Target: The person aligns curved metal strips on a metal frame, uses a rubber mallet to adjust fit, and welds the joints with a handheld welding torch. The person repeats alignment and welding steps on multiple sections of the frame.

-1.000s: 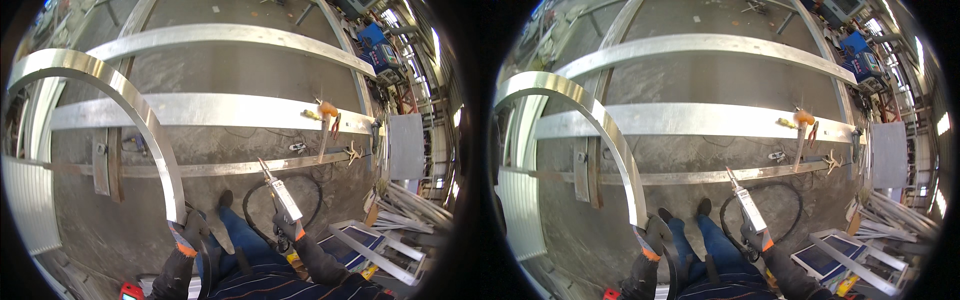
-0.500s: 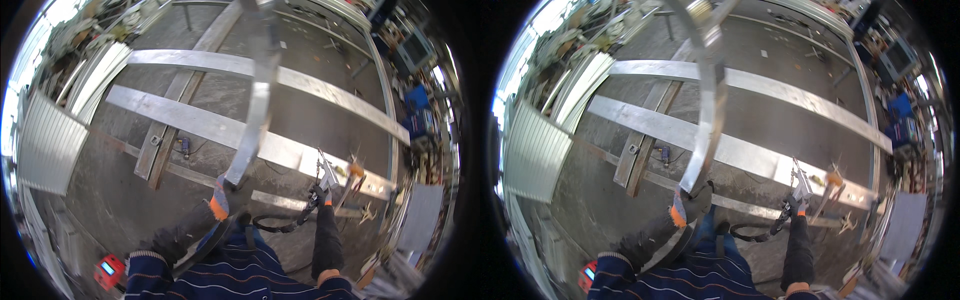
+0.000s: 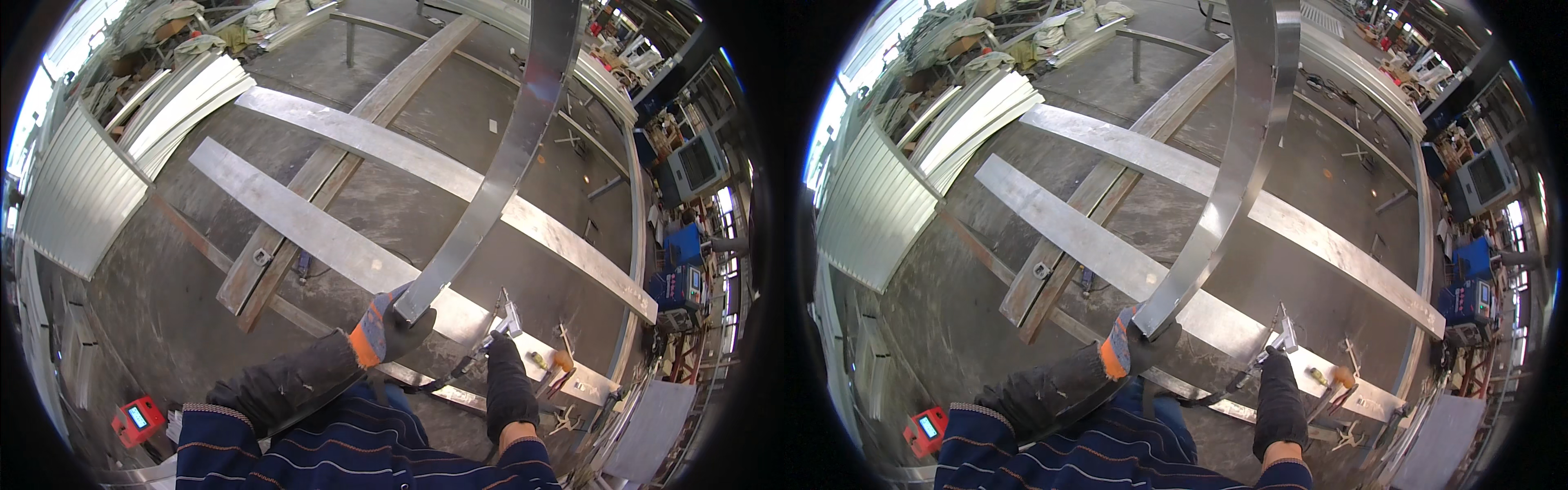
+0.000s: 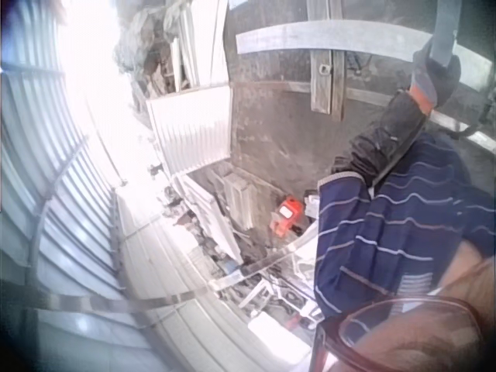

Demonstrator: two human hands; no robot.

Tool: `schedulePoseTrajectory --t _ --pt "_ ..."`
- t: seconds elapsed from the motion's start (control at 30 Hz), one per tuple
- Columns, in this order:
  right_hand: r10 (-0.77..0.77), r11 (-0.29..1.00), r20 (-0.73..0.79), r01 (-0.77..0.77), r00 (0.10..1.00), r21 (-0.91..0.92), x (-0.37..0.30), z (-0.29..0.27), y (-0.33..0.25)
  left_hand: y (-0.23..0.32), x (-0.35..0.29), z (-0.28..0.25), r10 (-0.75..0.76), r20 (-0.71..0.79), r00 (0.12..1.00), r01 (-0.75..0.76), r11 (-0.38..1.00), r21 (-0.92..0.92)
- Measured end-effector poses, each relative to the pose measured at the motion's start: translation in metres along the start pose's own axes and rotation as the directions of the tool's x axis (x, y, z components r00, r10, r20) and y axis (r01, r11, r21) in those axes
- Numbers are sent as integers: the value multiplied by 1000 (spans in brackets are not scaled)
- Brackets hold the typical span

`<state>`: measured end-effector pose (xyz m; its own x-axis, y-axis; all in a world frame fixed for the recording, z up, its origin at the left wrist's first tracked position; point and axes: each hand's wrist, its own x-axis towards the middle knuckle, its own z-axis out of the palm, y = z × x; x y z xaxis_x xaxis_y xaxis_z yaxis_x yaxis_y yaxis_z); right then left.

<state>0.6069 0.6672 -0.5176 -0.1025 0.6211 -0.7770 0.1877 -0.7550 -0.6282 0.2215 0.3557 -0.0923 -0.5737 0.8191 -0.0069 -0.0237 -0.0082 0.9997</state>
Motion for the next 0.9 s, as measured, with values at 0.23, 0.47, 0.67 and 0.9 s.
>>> schedulePoseTrajectory --t 0.23,0.47,0.67,0.9 --pt "117 569 180 83 977 -818 -105 20 -160 -7 13 34 -81 145 986 132 912 -388" --pt "-901 363 360 875 242 321 -367 120 -387 -33 -17 110 -67 194 979 114 963 -242" --pt "-950 -28 292 963 -109 269 -515 139 -394 -60 -44 152 212 370 905 -188 977 -99" --pt "-965 222 208 920 160 322 -453 114 -368 -89 -53 144 -170 506 845 218 975 -35"
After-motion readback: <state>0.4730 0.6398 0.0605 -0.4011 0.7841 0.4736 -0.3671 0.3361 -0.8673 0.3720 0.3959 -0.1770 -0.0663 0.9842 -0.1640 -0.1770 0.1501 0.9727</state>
